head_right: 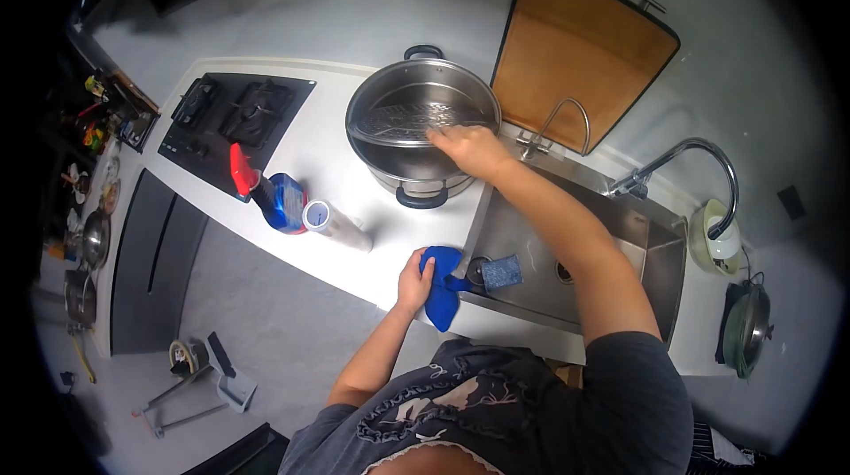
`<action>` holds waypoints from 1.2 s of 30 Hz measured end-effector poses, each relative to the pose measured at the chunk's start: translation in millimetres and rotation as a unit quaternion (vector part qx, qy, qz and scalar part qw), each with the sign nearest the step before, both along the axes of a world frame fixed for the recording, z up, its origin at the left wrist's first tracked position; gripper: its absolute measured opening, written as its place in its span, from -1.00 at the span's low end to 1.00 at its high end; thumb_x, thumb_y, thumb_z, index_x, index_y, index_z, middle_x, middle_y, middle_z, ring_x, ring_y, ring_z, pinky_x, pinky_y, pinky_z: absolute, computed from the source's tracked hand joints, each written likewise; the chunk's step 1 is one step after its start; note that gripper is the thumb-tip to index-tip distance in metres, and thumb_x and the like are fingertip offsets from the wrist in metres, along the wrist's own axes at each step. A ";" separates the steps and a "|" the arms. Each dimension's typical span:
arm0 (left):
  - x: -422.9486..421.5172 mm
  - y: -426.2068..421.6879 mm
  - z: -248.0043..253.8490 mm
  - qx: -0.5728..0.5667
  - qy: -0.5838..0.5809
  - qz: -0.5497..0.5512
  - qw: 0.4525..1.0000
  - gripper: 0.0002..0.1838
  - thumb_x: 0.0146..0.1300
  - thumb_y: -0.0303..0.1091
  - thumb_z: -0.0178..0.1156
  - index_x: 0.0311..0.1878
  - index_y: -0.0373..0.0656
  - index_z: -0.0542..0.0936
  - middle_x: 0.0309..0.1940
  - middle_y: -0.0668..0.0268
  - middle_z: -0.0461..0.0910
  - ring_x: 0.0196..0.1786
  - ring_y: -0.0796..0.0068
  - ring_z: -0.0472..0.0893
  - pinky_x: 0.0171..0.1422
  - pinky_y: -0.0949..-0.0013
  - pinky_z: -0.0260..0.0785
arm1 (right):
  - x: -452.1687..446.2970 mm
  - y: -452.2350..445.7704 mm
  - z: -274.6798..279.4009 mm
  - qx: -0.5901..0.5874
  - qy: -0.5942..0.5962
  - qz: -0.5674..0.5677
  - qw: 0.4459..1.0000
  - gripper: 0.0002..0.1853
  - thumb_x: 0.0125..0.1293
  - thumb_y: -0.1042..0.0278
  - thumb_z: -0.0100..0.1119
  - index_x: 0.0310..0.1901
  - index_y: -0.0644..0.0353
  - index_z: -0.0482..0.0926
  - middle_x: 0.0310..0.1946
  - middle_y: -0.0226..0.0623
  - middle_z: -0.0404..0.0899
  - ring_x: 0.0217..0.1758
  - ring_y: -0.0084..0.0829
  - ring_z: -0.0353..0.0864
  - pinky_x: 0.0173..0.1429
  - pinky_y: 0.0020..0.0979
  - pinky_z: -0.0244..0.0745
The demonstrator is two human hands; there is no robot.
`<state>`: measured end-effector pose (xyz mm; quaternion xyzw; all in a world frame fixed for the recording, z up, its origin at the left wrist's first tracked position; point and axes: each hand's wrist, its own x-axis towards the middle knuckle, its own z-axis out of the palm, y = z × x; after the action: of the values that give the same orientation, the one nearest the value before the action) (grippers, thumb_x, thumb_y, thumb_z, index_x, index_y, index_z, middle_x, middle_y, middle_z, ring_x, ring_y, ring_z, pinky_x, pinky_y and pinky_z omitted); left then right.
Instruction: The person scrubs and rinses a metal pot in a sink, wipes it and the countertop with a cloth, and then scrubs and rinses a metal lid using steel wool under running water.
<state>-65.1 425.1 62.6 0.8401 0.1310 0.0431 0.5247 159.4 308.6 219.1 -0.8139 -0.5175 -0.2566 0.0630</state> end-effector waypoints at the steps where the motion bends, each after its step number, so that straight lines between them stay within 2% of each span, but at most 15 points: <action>1: 0.1 0.8 0.4 -0.003 0.001 -0.003 1.000 -0.71 0.28 -0.20 -0.01 0.00 -0.12 0.43 -0.13 0.06 0.53 -0.08 0.04 0.52 0.01 0.22 0.35 | -1.0 1.6 -2.6 -0.017 -0.003 -0.009 1.000 -0.62 0.10 0.46 0.00 0.01 0.06 0.46 -0.17 -0.21 0.59 -0.21 -0.32 0.63 -0.19 -0.39 0.57; 8: 1.7 3.4 -0.9 -0.005 -0.001 -0.007 1.000 -0.72 0.29 -0.21 -0.02 -0.01 -0.12 0.43 -0.13 0.06 0.53 -0.09 0.03 0.52 0.00 0.22 0.35 | 11.6 7.2 -38.0 -0.085 -0.008 -0.045 0.995 -0.50 0.11 0.43 0.00 0.16 0.03 0.37 -0.05 -0.15 0.53 -0.04 -0.32 0.56 -0.15 -0.42 0.55; 11: 2.8 3.9 -2.1 -0.008 -0.012 -0.005 1.000 -0.71 0.28 -0.22 -0.01 -0.01 -0.14 0.43 -0.16 0.05 0.54 -0.11 0.03 0.53 -0.02 0.23 0.36 | 9.0 8.2 -39.2 -0.140 0.053 -0.066 0.987 -0.49 0.15 0.33 0.03 0.20 0.02 0.32 0.05 -0.12 0.46 0.07 -0.29 0.49 -0.07 -0.37 0.52; 14: 2.8 4.1 0.2 -0.008 -0.010 0.001 1.000 -0.71 0.28 -0.24 0.01 -0.01 -0.17 0.43 -0.18 0.03 0.55 -0.12 0.04 0.55 -0.03 0.24 0.37 | 11.0 4.3 -37.4 -0.159 0.223 -0.034 0.961 -0.45 0.25 0.05 -0.04 0.26 0.02 0.24 0.20 -0.06 0.29 0.23 -0.19 0.34 0.18 -0.26 0.36; 17: 4.4 3.0 -2.0 -0.023 0.000 0.007 1.000 -0.72 0.28 -0.23 -0.01 -0.02 -0.16 0.45 -0.15 0.05 0.54 -0.10 0.03 0.53 -0.01 0.23 0.36 | 12.1 7.6 -32.0 -0.217 0.339 -0.080 0.912 -0.32 0.27 -0.24 -0.22 0.31 0.00 0.16 0.32 -0.03 0.08 0.38 -0.13 0.09 0.36 -0.20 0.08; 20: 6.0 4.4 -0.4 -0.037 -0.006 0.010 0.999 -0.71 0.28 -0.24 0.00 -0.02 -0.18 0.45 -0.17 0.03 0.54 -0.12 0.02 0.54 -0.02 0.24 0.37 | 19.8 15.2 -43.7 -0.240 0.436 -0.101 0.861 -0.24 0.25 -0.36 -0.33 0.34 0.00 0.11 0.38 -0.05 -0.07 0.45 -0.13 -0.11 0.42 -0.19 -0.09; 23: 5.1 3.4 -7.6 -0.032 -0.014 0.023 0.999 -0.70 0.28 -0.24 0.01 -0.01 -0.21 0.45 -0.17 0.00 0.55 -0.11 0.02 0.54 0.00 0.25 0.37 | 19.5 22.3 -48.8 -0.235 0.433 -0.128 0.861 -0.24 0.24 -0.34 -0.30 0.31 0.06 0.17 0.36 -0.01 -0.05 0.44 -0.12 -0.08 0.41 -0.17 -0.06; 25: 6.7 1.5 -15.0 -0.033 -0.016 0.021 0.999 -0.69 0.28 -0.24 0.01 0.00 -0.22 0.44 -0.17 -0.01 0.54 -0.10 0.04 0.55 0.01 0.26 0.36 | 5.9 24.0 -30.1 -0.191 0.416 -0.138 0.878 -0.25 0.24 -0.33 -0.27 0.27 0.12 0.23 0.32 0.04 0.04 0.40 -0.07 0.01 0.40 -0.16 -0.06; 27: 8.9 1.7 -12.4 -0.036 -0.026 0.014 0.999 -0.68 0.29 -0.25 0.00 0.01 -0.24 0.43 -0.18 0.02 0.55 -0.12 0.15 0.55 0.03 0.30 0.34 | 1.8 14.5 -44.8 -0.057 0.401 -0.108 0.908 -0.31 0.25 -0.26 -0.17 0.26 0.09 0.25 0.32 0.02 0.07 0.37 -0.04 0.09 0.38 -0.19 0.03; 29: 10.3 4.1 -17.2 -0.040 0.007 0.008 0.999 -0.65 0.31 -0.25 -0.01 0.03 -0.31 0.40 -0.15 0.03 0.51 -0.10 0.22 0.51 0.07 0.30 0.30 | -31.3 -7.3 -27.0 0.109 0.405 -0.068 0.905 -0.39 0.23 -0.10 0.01 0.22 0.10 0.31 0.28 0.02 0.15 0.30 -0.02 0.20 0.33 -0.19 0.14; 31: 12.7 7.1 -29.3 -0.019 -0.011 0.014 1.000 -0.59 0.31 -0.21 -0.01 0.04 -0.38 0.38 -0.08 0.01 0.48 -0.01 0.21 0.46 0.16 0.31 0.23 | -71.0 -45.1 -16.3 0.262 0.382 -0.049 0.885 -0.46 0.23 0.05 0.08 0.19 0.11 0.33 0.23 -0.04 0.23 0.25 -0.06 0.27 0.28 -0.22 0.21; 33: 14.0 11.5 -33.8 -0.023 0.006 0.012 1.000 -0.57 0.31 -0.19 0.00 0.06 -0.39 0.37 -0.05 0.00 0.46 0.01 0.20 0.44 0.18 0.30 0.21 | -109.3 -101.6 -7.3 0.333 0.328 -0.118 0.876 -0.52 0.23 0.16 0.09 0.17 0.09 0.36 0.16 -0.11 0.31 0.18 -0.12 0.34 0.22 -0.25 0.28; 34: 14.7 10.8 -24.4 -0.016 0.003 -0.003 1.000 -0.57 0.32 -0.19 -0.01 0.06 -0.40 0.37 -0.04 -0.01 0.46 0.01 0.20 0.44 0.19 0.29 0.21 | -120.2 -134.4 -30.2 0.316 0.335 -0.169 0.872 -0.54 0.23 0.14 0.06 0.14 0.10 0.37 0.11 -0.13 0.35 0.16 -0.13 0.34 0.22 -0.29 0.28; 35: 15.2 14.8 -38.0 0.022 -0.034 0.008 0.999 -0.58 0.32 -0.20 -0.01 0.04 -0.40 0.38 -0.06 0.00 0.47 0.00 0.22 0.44 0.17 0.30 0.21 | -135.6 -168.7 -47.6 0.194 0.339 -0.267 0.881 -0.51 0.21 0.13 0.05 0.17 0.06 0.35 0.14 -0.12 0.33 0.19 -0.17 0.33 0.25 -0.25 0.24; 36: 15.6 13.1 -22.2 0.001 -0.007 -0.004 1.000 -0.57 0.32 -0.19 0.00 0.04 -0.41 0.38 -0.06 -0.01 0.47 -0.01 0.20 0.44 0.18 0.30 0.21 | -152.2 -213.5 -70.9 -0.045 0.364 -0.350 0.862 -0.44 0.17 0.10 0.08 0.21 0.07 0.30 0.16 -0.14 0.31 0.23 -0.22 0.31 0.28 -0.17 0.19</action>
<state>-49.4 438.2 40.4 0.8411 0.1237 0.0465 0.5245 7.2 95.2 148.2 -0.9788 -0.1501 0.0761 0.1164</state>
